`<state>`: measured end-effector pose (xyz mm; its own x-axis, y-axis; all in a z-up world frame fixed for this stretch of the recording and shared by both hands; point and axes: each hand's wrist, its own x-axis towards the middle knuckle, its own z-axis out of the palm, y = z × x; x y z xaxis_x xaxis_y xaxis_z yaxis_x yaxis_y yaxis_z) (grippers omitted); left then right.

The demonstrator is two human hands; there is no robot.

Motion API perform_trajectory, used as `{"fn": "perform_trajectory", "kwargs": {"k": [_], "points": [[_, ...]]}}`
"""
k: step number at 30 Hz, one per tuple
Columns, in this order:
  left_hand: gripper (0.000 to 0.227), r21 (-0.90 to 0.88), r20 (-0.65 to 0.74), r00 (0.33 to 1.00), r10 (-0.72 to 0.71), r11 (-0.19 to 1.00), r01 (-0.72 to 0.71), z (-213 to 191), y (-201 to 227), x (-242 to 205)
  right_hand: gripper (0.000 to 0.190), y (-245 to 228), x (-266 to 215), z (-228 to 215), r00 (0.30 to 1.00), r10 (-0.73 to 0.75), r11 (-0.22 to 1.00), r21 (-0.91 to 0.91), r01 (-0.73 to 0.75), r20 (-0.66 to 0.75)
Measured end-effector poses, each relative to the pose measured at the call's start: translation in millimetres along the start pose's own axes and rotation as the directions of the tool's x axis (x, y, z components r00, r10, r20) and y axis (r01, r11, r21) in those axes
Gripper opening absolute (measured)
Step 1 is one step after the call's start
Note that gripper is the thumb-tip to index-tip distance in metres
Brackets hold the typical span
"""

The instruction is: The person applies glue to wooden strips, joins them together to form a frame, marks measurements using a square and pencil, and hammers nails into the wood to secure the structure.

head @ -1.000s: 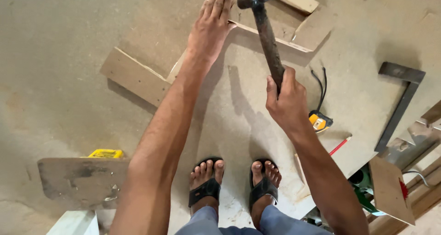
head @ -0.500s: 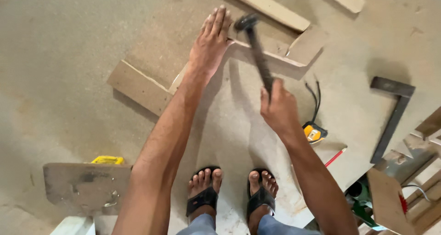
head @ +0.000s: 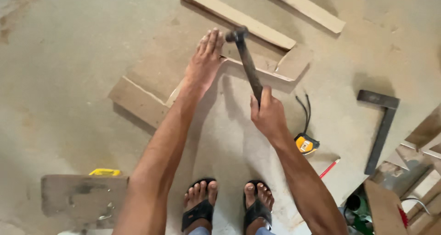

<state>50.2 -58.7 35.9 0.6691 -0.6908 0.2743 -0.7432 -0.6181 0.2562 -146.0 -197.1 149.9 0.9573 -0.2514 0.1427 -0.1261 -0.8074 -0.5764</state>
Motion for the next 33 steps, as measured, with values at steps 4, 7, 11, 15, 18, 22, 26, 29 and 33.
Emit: {"fn": "perform_trajectory", "kwargs": {"k": [4, 7, 11, 15, 18, 22, 26, 29, 33], "points": [[0.078, 0.01, 0.053, 0.998, -0.013, 1.0, 0.012, 4, 3, 1, 0.027, -15, -5, -24, 0.985, -0.018, 0.996, -0.084, 0.004, -0.172], [0.075, -0.028, 0.058, 0.998, -0.033, 0.999, 0.034, 6, 0, 0, 0.027, -27, -34, -48, 0.97, 0.016, 0.997, 0.082, 0.005, -0.243], [0.068, -0.05, 0.043, 0.998, -0.048, 0.997, 0.05, 5, -4, 0, 0.033, -12, -27, -25, 0.852, -0.379, 0.887, -0.402, 0.225, -0.36], [0.067, -0.053, 0.076, 0.996, -0.051, 0.997, 0.055, 3, -2, 1, 0.035, 10, 0, 2, 0.991, 0.125, 0.988, -0.096, -0.119, 0.054], [0.064, 0.043, 0.113, 0.994, -0.013, 0.999, 0.008, 6, -1, 4, 0.039, 10, -13, -12, 0.984, 0.007, 0.994, -0.109, -0.026, -0.176], [0.063, -0.097, 0.114, 0.991, -0.072, 0.992, 0.084, 10, -6, -2, 0.026, 5, -37, -21, 0.954, 0.043, 0.966, 0.255, 0.036, -0.297], [0.064, -0.003, 0.108, 0.993, -0.046, 0.999, 0.046, 1, -4, -1, 0.028, 8, -5, -1, 0.997, -0.008, 0.998, -0.062, 0.003, -0.072], [0.067, -0.014, 0.167, 0.983, -0.076, 0.997, 0.079, -4, -1, -5, 0.026, 2, -8, -11, 0.983, -0.06, 0.992, -0.119, 0.04, -0.171], [0.067, 0.042, 0.132, 0.989, -0.06, 0.998, 0.055, -3, -2, 3, 0.019, -5, -35, -32, 0.945, 0.254, 0.914, 0.371, -0.166, -0.204]]}}
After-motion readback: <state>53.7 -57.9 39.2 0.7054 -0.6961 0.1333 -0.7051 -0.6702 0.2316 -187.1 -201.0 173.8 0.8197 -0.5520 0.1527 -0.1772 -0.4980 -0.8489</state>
